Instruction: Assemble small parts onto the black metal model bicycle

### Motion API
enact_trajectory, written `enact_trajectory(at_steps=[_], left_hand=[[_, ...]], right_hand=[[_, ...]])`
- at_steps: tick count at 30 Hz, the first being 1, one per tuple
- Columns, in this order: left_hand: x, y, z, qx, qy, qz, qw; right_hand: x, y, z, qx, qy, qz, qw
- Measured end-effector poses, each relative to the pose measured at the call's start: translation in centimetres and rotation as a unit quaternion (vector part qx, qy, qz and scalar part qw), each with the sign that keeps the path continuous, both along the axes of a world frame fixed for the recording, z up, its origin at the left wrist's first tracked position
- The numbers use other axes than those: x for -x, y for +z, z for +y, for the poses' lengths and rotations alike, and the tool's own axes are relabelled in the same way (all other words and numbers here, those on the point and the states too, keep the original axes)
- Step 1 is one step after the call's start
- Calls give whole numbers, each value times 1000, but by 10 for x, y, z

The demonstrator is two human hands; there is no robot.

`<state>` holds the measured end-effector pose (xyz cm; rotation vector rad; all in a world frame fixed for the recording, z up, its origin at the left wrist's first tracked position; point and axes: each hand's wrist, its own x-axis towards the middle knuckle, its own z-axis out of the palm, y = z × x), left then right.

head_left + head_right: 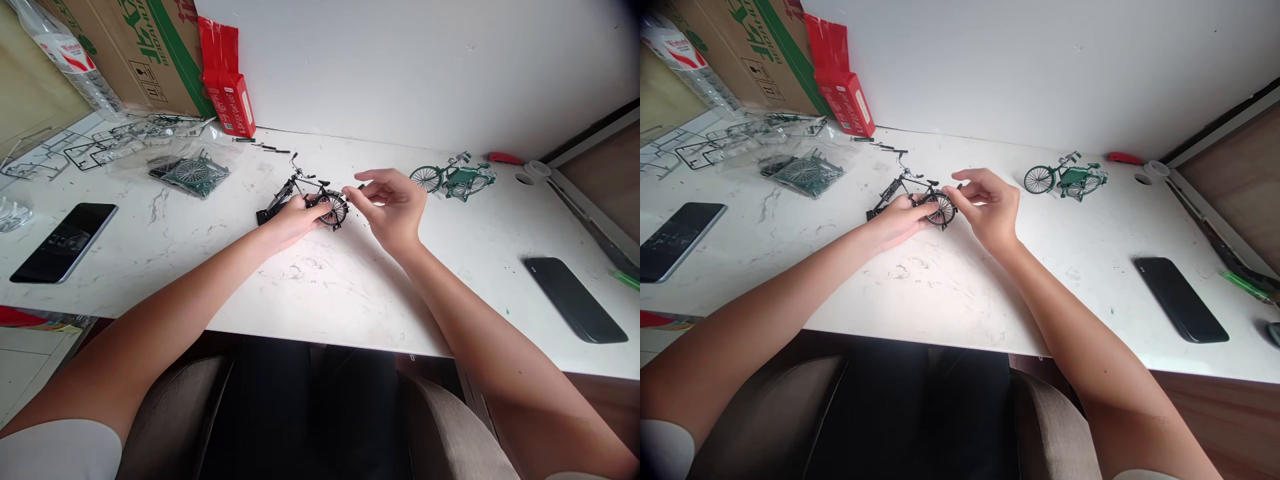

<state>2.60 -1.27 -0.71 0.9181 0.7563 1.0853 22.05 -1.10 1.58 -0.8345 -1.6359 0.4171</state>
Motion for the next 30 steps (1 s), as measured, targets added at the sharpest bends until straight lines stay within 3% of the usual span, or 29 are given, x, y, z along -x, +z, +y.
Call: enact_trajectory(at_steps=[4,12,21,26,30], left_hand=[[1,4,-1,4,0,-9,1000],[1,0,-1,-9,-1,-2,1000],[-1,-1,-3,-1,14,22,1000],[-4,8,-7,9,24,23,999],[-4,9,-7,15,32,15,999]], right_hand=[[-2,3,-3,-23,11,-46,999],[-2,2,2,58,39,-4,998],[4,-4,0,38,9,34,999],[2,-7,0,13,-29,-22,999],[-3,-3,0,-19,-4,-61,998]])
